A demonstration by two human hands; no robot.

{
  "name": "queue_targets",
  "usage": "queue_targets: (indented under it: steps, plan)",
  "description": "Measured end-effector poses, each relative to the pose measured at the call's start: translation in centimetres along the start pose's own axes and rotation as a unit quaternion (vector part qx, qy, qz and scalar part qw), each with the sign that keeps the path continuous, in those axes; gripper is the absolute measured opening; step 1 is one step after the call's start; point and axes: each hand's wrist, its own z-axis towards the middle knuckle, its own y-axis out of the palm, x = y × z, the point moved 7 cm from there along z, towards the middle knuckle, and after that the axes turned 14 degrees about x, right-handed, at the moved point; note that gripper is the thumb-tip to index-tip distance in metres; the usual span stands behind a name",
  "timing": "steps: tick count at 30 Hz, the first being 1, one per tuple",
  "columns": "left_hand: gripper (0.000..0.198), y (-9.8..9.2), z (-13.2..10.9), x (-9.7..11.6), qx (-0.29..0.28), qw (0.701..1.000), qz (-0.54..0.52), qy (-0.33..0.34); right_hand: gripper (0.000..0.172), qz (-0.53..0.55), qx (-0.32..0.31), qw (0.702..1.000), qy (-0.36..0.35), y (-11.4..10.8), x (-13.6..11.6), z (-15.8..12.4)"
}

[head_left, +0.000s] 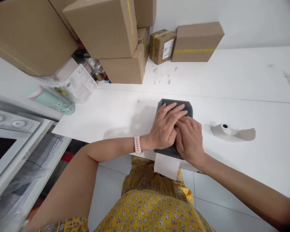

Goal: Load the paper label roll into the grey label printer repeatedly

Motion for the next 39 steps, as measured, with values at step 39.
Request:
queue_targets:
  steps: [39]
  plan:
    - [0.03,-2.5,-19.0,2.4,0.085,0.772,-0.263,-0.573,0.029,-0.048,0.07,0.993,0.086,-2.9,-1.6,-6.8]
